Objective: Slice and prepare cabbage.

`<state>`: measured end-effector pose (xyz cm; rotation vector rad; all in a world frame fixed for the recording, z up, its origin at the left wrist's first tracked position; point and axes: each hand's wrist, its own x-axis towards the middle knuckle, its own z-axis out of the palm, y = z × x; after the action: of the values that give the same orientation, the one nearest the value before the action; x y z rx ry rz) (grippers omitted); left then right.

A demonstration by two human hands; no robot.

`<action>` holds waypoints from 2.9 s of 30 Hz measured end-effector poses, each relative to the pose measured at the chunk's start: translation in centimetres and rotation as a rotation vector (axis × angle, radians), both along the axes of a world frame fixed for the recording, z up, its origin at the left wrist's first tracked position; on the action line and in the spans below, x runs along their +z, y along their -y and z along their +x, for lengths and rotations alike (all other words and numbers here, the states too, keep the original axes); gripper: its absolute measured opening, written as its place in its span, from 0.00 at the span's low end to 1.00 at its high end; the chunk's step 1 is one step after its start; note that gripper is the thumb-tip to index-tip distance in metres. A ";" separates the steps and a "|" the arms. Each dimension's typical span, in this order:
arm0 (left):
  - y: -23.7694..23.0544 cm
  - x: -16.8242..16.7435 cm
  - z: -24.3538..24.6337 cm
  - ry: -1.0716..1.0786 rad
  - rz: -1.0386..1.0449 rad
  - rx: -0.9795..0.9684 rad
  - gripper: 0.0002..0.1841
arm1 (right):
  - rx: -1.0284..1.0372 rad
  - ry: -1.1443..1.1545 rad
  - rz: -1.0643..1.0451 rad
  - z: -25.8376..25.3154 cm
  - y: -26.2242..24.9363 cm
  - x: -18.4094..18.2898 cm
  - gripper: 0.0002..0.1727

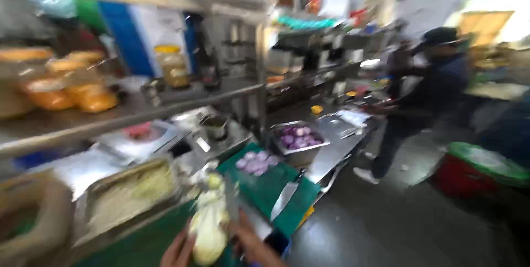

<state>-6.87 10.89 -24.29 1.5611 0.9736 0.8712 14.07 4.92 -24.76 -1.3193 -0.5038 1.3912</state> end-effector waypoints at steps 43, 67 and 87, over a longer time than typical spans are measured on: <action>5.3 -5.1 3.3 0.264 0.284 0.541 0.44 | -0.354 -0.118 -0.006 -7.6 -1.4 -1.3 0.53; 1.0 -1.4 -1.3 0.076 0.183 0.653 0.11 | -0.136 -0.397 0.015 -6.7 -0.7 0.0 0.21; -15.1 2.0 2.4 -0.139 0.075 0.011 0.16 | -0.103 -0.193 0.227 0.7 3.6 -1.1 0.47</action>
<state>-4.45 25.95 -22.32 1.6998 1.0592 0.8236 14.76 1.34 -25.84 -1.0033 -0.4429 1.3184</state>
